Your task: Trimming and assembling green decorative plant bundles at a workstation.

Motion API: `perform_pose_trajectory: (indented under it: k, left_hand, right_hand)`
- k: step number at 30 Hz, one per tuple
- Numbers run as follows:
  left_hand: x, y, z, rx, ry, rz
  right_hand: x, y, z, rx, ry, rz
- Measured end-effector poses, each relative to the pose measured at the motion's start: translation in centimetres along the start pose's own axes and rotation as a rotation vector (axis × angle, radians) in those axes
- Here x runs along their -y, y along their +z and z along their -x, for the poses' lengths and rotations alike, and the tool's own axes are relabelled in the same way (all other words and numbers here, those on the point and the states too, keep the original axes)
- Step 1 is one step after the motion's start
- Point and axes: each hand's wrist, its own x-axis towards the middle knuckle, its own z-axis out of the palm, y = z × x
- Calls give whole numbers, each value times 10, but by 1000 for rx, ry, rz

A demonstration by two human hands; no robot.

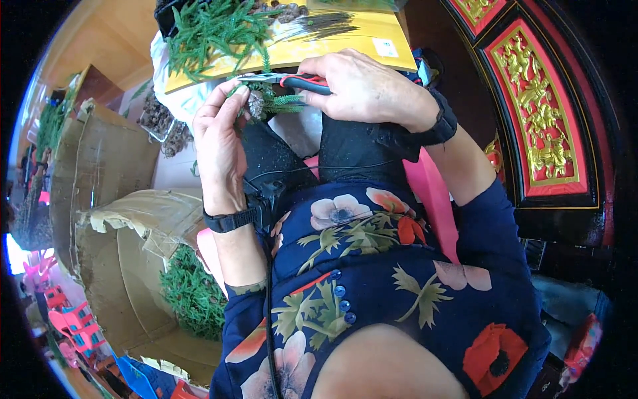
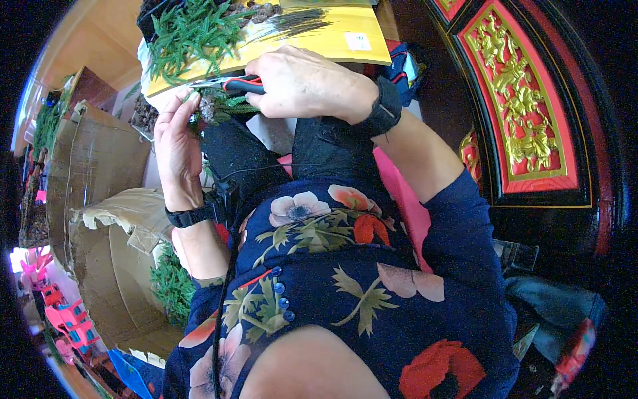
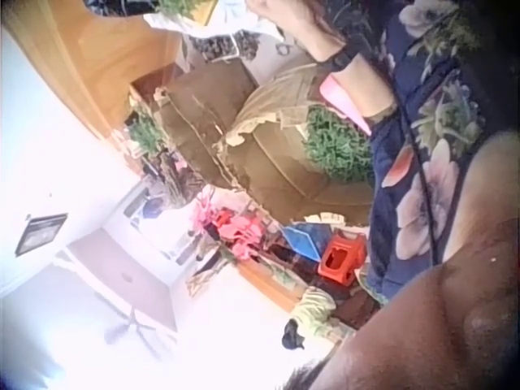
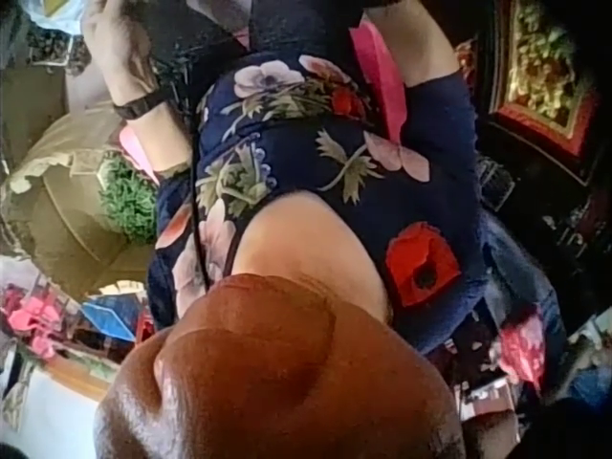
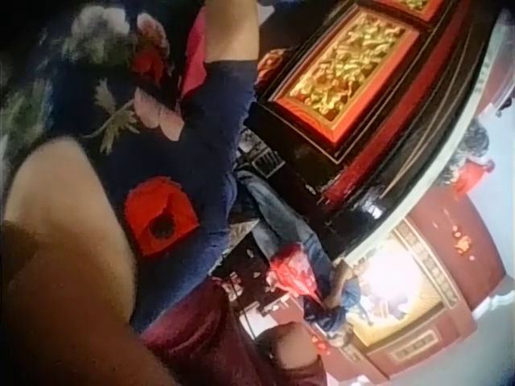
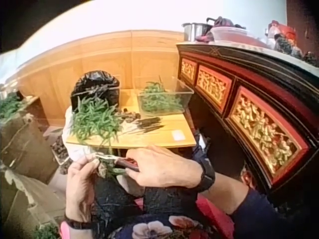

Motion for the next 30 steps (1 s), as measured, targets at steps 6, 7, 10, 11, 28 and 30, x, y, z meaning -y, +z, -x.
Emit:
perform_pose_trajectory:
  k: [6,7,10,11,28,30]
  left_hand:
    - [-3,-1,0,2,-25,1]
    - [-4,-2,0,18,-14,-11]
    - [-5,-3,1,32,-24,13]
    - [-5,-4,1,41,-29,25]
    - [-11,-10,1,342,-111,65]
    - [-6,-14,-2,372,-112,119]
  right_hand:
    - [-20,1,-8,-50,-175,-39]
    - [-23,0,-8,-64,-212,-47]
    - [-22,-7,-6,23,-203,-73]
    - [-22,-9,-5,65,-197,-86]
    - [-28,-4,-12,-7,-395,-75]
    - [-29,-2,-12,-26,-424,-89]
